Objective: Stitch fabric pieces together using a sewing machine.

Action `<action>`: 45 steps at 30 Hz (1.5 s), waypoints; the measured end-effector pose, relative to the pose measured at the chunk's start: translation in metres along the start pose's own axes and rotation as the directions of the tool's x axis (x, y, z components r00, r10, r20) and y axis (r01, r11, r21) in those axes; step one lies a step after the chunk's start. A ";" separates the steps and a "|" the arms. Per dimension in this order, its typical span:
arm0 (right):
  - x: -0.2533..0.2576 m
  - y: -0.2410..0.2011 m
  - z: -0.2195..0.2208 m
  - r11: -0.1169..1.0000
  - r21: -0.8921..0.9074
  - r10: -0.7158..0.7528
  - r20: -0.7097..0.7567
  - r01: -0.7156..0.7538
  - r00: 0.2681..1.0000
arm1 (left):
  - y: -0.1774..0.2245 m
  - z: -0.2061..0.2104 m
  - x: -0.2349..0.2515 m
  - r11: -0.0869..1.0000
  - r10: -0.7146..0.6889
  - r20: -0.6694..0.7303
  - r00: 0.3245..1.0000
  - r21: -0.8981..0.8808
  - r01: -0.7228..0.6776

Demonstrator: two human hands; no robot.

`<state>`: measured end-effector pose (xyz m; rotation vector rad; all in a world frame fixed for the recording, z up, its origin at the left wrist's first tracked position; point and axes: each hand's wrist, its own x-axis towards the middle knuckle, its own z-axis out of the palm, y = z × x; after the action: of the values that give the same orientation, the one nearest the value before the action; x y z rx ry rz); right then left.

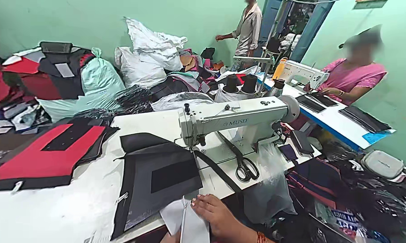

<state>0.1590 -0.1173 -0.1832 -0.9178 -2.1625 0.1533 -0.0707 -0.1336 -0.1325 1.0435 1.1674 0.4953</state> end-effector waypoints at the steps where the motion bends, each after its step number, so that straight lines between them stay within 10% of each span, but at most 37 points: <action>1: 0.001 0.002 -0.005 1.000 -0.001 0.011 -0.002 -0.011 1.000 | -0.003 -0.003 -0.002 0.999 -0.016 -0.081 0.997 0.031 0.018; 7: -0.003 -0.003 -0.006 0.995 -0.054 -0.084 0.006 0.085 0.996 | -0.014 -0.051 -0.037 0.891 0.000 -0.339 0.941 0.427 0.154; 12: -0.005 0.000 -0.012 0.994 -0.066 -0.080 0.042 0.083 0.996 | 0.050 -0.051 -0.055 0.327 -0.340 -0.402 0.850 0.797 0.508; 15: 0.007 0.000 -0.014 1.000 -0.017 -0.003 0.038 0.004 0.999 | 0.084 -0.033 -0.051 0.402 0.106 -0.395 0.913 0.857 0.324; 18: 0.021 -0.003 -0.010 0.993 -0.040 0.120 0.155 -0.115 0.981 | 0.084 -0.029 0.011 0.327 0.644 -0.069 0.762 0.925 -0.193; 21: 0.031 -0.006 -0.003 0.985 -0.087 0.159 0.120 -0.149 0.980 | 0.121 -0.026 0.064 0.273 0.260 0.118 0.958 0.943 -0.191; 25: 0.034 -0.005 -0.005 0.985 -0.081 0.157 0.098 -0.149 0.983 | 0.142 -0.027 0.096 0.160 -0.100 0.139 0.985 0.979 -0.122; 33: 0.037 -0.003 -0.003 0.985 -0.054 0.170 0.079 -0.166 0.982 | 0.127 -0.016 0.090 0.027 0.018 0.193 0.981 0.981 -0.194; 39: 0.041 0.000 -0.002 0.991 -0.052 0.126 0.056 -0.123 0.990 | 0.154 -0.003 0.096 0.129 -0.047 0.176 0.983 0.977 -0.169; 45: 0.062 0.014 -0.002 0.988 -0.009 0.156 0.078 -0.156 0.985 | 0.168 -0.048 0.095 0.681 0.166 0.307 0.937 0.651 -0.335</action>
<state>0.1404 -0.0672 -0.1497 -1.0992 -2.1614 0.2670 -0.0493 0.0392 -0.0360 1.8962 1.0169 0.1158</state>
